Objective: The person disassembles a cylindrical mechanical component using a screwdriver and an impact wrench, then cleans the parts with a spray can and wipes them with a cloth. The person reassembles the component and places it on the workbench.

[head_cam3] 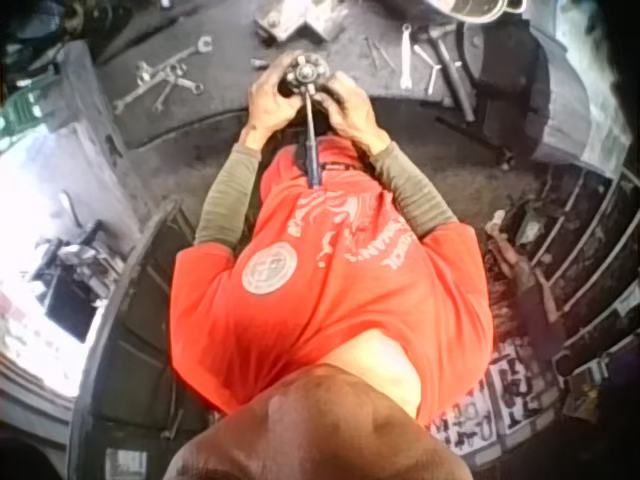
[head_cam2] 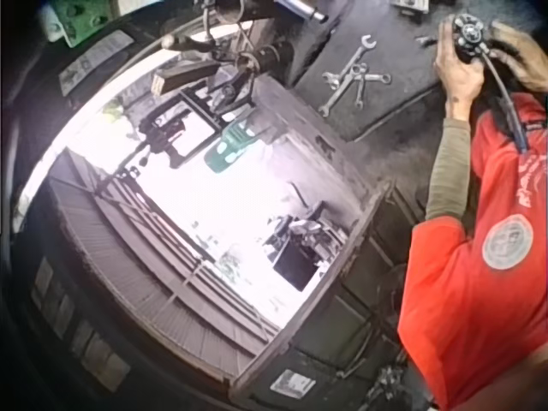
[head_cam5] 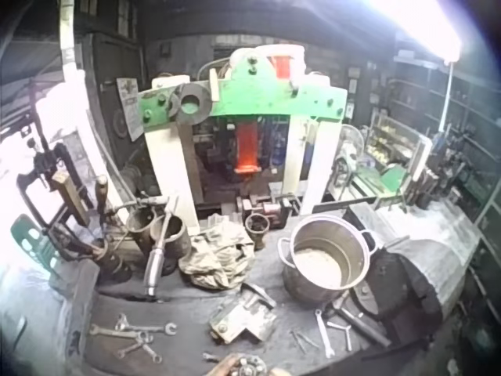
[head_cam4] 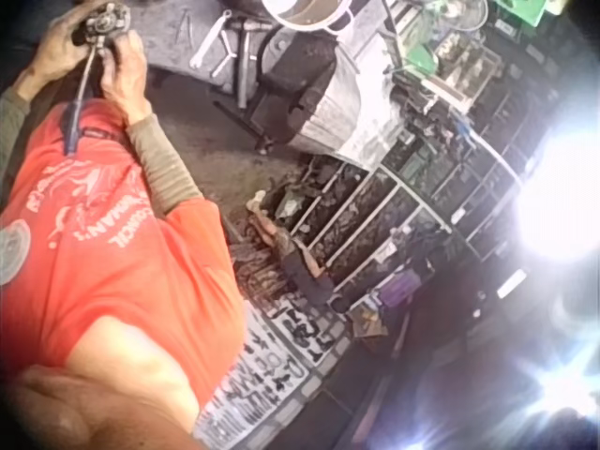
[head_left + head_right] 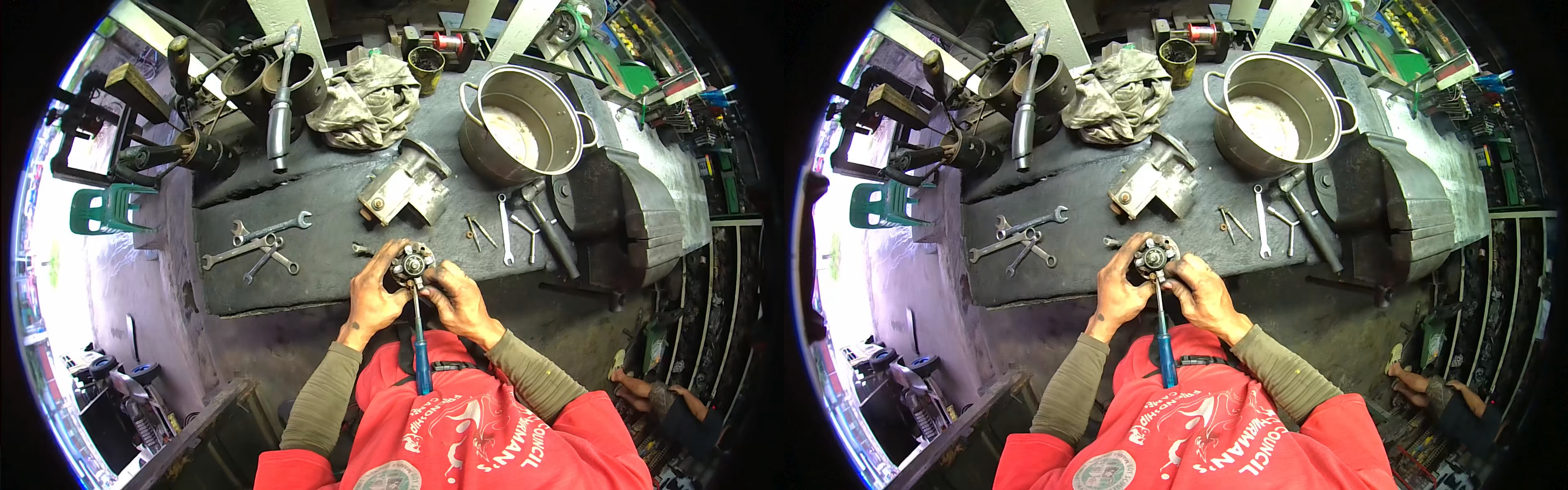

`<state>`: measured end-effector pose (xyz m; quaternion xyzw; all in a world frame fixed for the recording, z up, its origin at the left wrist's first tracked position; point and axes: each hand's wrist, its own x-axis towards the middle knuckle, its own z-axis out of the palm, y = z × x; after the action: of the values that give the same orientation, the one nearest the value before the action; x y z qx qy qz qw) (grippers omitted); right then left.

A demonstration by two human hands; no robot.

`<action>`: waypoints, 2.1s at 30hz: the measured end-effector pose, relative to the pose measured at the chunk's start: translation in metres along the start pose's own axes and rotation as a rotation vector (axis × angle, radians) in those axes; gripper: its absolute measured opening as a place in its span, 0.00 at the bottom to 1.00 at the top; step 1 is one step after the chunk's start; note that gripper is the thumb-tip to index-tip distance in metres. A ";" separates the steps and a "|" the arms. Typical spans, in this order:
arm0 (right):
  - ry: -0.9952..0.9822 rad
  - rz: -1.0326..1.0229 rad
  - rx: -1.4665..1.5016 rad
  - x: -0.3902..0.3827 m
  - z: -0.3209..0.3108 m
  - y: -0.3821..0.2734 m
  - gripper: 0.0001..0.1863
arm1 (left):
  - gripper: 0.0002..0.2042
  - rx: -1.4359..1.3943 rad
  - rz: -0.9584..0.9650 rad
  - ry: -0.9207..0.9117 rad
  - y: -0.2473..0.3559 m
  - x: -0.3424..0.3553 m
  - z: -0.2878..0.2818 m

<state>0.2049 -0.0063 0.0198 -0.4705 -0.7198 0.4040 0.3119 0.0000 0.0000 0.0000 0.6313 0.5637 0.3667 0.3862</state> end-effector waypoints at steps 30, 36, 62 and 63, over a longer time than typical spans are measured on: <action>0.136 -0.253 -0.481 0.003 0.010 -0.021 0.11 | 0.37 0.030 0.048 0.049 0.005 -0.003 0.007; -0.015 -0.247 -0.518 0.010 0.001 -0.020 0.11 | 0.37 -0.006 -0.006 0.065 0.004 -0.003 0.009; 0.048 -0.243 -0.300 -0.011 -0.010 -0.006 0.11 | 0.40 -0.052 -0.048 0.111 0.001 -0.009 0.011; 0.090 -0.200 -0.236 -0.015 -0.011 -0.003 0.10 | 0.41 -0.059 -0.044 0.103 0.001 -0.008 0.012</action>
<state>0.2182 -0.0173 0.0267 -0.4476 -0.7908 0.2620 0.3252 0.0102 -0.0091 -0.0045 0.5873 0.5856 0.4068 0.3830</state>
